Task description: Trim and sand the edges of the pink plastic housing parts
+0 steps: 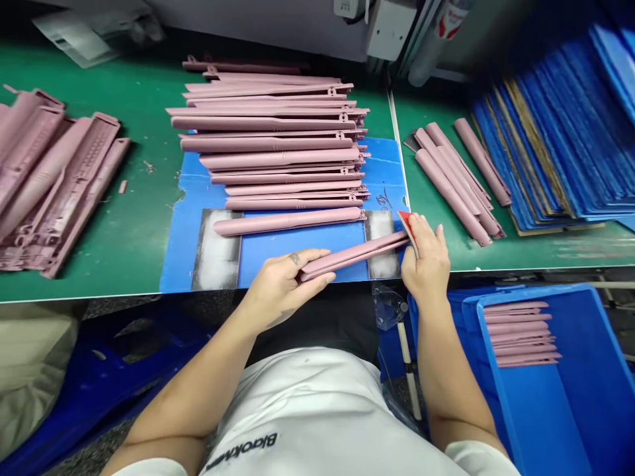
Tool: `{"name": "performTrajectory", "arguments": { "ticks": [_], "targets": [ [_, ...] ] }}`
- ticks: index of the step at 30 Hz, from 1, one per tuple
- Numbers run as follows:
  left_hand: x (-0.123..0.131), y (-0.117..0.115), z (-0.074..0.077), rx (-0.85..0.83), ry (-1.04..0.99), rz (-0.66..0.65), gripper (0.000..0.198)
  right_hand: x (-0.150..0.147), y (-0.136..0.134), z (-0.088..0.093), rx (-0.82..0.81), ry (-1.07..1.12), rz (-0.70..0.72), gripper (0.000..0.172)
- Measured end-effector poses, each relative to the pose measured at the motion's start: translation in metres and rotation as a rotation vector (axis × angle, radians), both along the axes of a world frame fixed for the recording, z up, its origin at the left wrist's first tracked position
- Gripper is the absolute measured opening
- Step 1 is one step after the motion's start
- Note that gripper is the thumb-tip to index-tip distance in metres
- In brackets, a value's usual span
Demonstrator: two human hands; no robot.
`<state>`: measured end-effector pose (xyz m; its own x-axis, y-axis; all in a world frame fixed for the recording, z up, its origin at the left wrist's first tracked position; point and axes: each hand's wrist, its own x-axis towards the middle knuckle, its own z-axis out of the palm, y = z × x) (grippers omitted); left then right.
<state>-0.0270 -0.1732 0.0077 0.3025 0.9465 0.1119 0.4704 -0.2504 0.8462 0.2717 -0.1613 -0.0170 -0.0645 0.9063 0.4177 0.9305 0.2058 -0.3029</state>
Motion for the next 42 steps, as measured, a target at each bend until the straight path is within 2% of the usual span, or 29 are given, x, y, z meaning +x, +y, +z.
{"name": "performTrajectory", "arguments": {
  "ticks": [2,4,6,7,8,11,12,13,16,17,18,21,22,23,26,27,28,29,30,32,33,36,39,42],
  "targets": [
    [0.003,-0.002,0.002,-0.014,-0.010,0.016,0.038,-0.036,-0.023,0.012,0.029,0.011,0.074,0.074],
    [0.003,-0.005,0.003,0.039,-0.052,-0.013,0.034,-0.068,-0.044,0.022,0.030,0.044,0.283,0.082],
    [0.003,-0.007,0.002,0.112,-0.084,-0.045,0.032,-0.080,-0.050,0.025,0.042,0.080,0.485,0.086],
    [0.002,-0.008,0.002,0.136,-0.083,-0.048,0.032,-0.076,-0.047,0.022,0.056,0.086,0.514,0.085],
    [0.001,-0.009,0.002,0.143,-0.069,-0.038,0.032,-0.067,-0.041,0.019,0.070,0.087,0.476,0.083],
    [0.001,-0.012,0.003,0.137,-0.001,-0.001,0.034,-0.038,-0.025,0.012,0.072,0.067,0.186,0.078],
    [0.001,-0.012,0.004,0.157,0.011,-0.006,0.034,-0.034,-0.025,0.013,0.060,0.058,0.149,0.077],
    [0.001,-0.013,0.005,0.194,0.022,-0.024,0.032,-0.035,-0.028,0.015,0.046,0.050,0.171,0.078],
    [0.000,-0.014,0.007,0.350,0.060,-0.102,0.024,-0.045,-0.040,0.019,0.010,0.018,0.446,0.080],
    [0.000,-0.014,0.007,0.390,0.076,-0.112,0.023,-0.043,-0.039,0.017,0.005,0.008,0.495,0.079],
    [-0.001,-0.014,0.007,0.415,0.090,-0.110,0.024,-0.037,-0.035,0.015,0.003,0.008,0.461,0.077],
    [0.001,-0.014,0.005,0.452,0.110,-0.064,0.032,-0.013,-0.019,0.010,-0.031,0.011,0.108,0.070],
    [0.002,-0.013,0.005,0.465,0.111,-0.055,0.034,-0.012,-0.017,0.012,-0.044,0.008,0.058,0.070],
    [0.003,-0.013,0.006,0.479,0.119,-0.048,0.035,-0.016,-0.019,0.016,-0.049,0.008,0.078,0.071],
    [0.003,-0.013,0.011,0.513,0.160,-0.066,0.036,-0.045,-0.038,0.031,-0.019,0.050,0.429,0.081],
    [0.001,-0.013,0.012,0.519,0.171,-0.072,0.035,-0.051,-0.042,0.033,-0.012,0.074,0.519,0.084],
    [-0.002,-0.013,0.012,0.520,0.177,-0.073,0.033,-0.051,-0.043,0.031,0.004,0.090,0.542,0.084],
    [-0.006,-0.012,0.012,0.514,0.178,-0.068,0.033,-0.044,-0.040,0.026,0.031,0.097,0.489,0.082],
    [-0.010,-0.012,0.012,0.501,0.176,-0.059,0.033,-0.030,-0.032,0.018,0.036,0.081,0.372,0.080],
    [-0.016,-0.009,0.010,0.442,0.190,-0.069,0.036,0.007,-0.011,-0.002,-0.058,0.031,0.072,0.072],
    [-0.018,-0.008,0.009,0.395,0.220,-0.090,0.036,0.025,0.000,-0.011,-0.100,0.027,0.015,0.070],
    [-0.019,0.000,0.007,0.286,0.398,-0.129,0.037,0.055,0.017,-0.029,-0.102,0.056,-0.060,0.066],
    [-0.023,0.013,0.009,0.339,0.517,-0.157,0.044,0.052,0.013,-0.033,0.017,0.107,-0.115,0.067],
    [-0.048,0.035,0.016,0.444,0.519,-0.134,0.046,0.043,0.007,-0.035,0.070,0.155,-0.148,0.068]
  ]
}}
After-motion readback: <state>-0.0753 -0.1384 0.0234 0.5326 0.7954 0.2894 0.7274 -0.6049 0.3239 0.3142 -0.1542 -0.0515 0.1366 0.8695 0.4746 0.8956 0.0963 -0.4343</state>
